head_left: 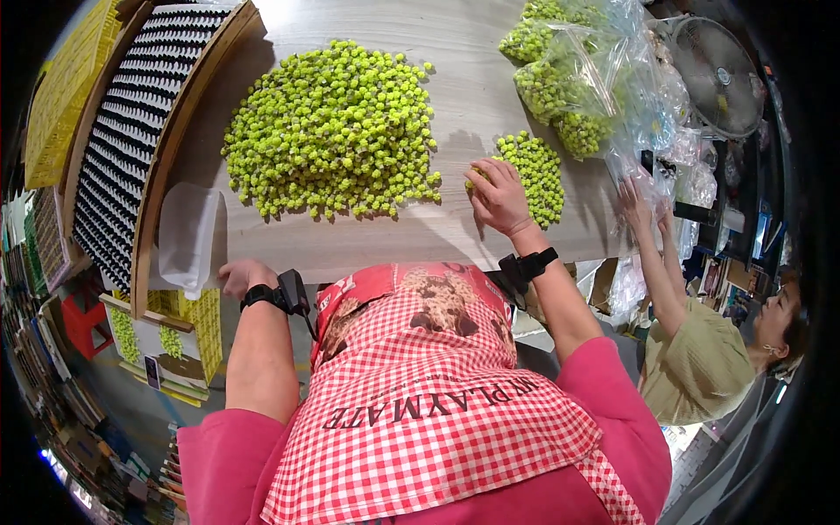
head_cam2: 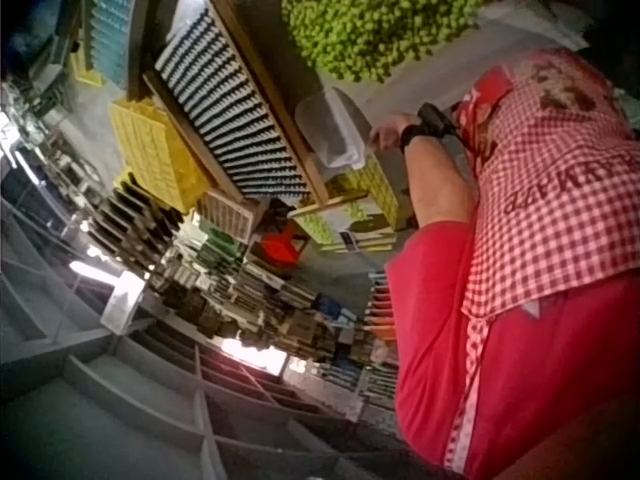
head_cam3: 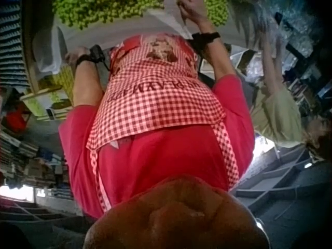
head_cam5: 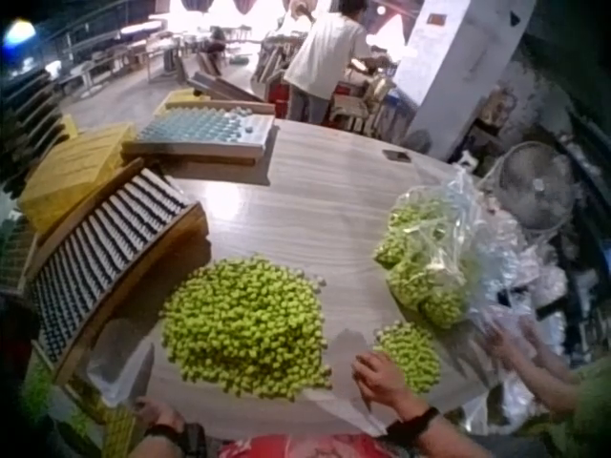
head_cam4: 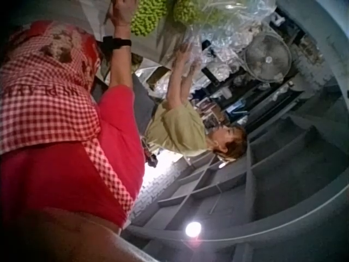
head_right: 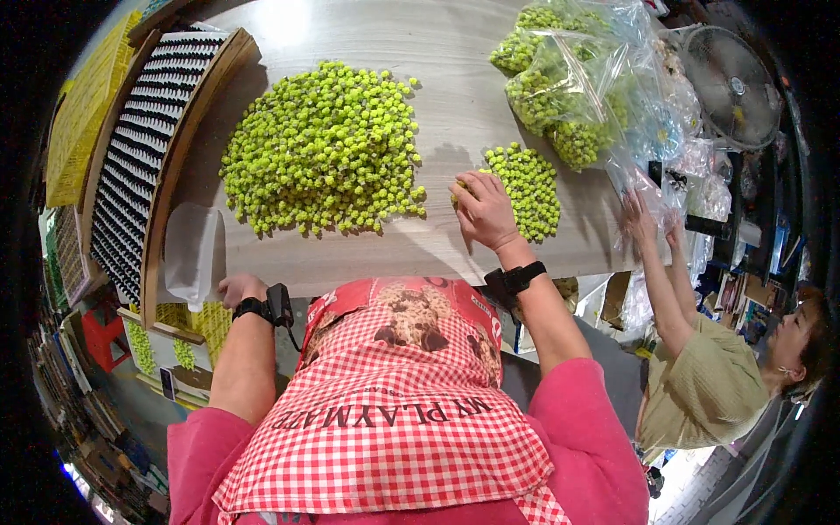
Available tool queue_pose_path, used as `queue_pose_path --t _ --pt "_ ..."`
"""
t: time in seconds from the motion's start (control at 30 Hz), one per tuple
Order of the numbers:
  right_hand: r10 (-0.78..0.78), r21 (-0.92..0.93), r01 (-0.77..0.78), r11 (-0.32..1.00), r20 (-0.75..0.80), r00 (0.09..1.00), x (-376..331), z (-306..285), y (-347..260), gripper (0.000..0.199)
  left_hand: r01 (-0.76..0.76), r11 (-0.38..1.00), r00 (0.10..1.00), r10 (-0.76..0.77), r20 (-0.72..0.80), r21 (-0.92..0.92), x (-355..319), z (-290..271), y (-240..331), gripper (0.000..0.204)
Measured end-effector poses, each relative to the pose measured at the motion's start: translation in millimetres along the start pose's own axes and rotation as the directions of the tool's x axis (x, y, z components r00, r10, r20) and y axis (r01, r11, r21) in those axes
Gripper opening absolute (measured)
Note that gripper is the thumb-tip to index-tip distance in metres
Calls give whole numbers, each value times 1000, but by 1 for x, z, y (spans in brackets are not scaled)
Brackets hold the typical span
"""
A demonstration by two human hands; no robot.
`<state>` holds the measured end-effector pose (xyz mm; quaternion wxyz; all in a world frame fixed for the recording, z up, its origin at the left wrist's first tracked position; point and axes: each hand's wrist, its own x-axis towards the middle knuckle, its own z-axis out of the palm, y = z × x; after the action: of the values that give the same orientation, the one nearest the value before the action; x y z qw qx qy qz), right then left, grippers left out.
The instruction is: Sorting and counting small green plastic or rubber objects on a factory workbench.
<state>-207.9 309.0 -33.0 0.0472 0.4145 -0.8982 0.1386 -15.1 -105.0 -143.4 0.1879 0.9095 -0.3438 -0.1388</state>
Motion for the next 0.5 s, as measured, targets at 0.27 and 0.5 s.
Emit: queue_pose_path --t 0.27,0.5 --pt "-100 208 90 974 37 994 28 30 -18 35 45 996 998 -48 -33 -75 13 21 -3 51" --pt "-41 350 25 936 40 998 17 26 -17 24 -81 982 997 78 23 168 41 44 -20 50"
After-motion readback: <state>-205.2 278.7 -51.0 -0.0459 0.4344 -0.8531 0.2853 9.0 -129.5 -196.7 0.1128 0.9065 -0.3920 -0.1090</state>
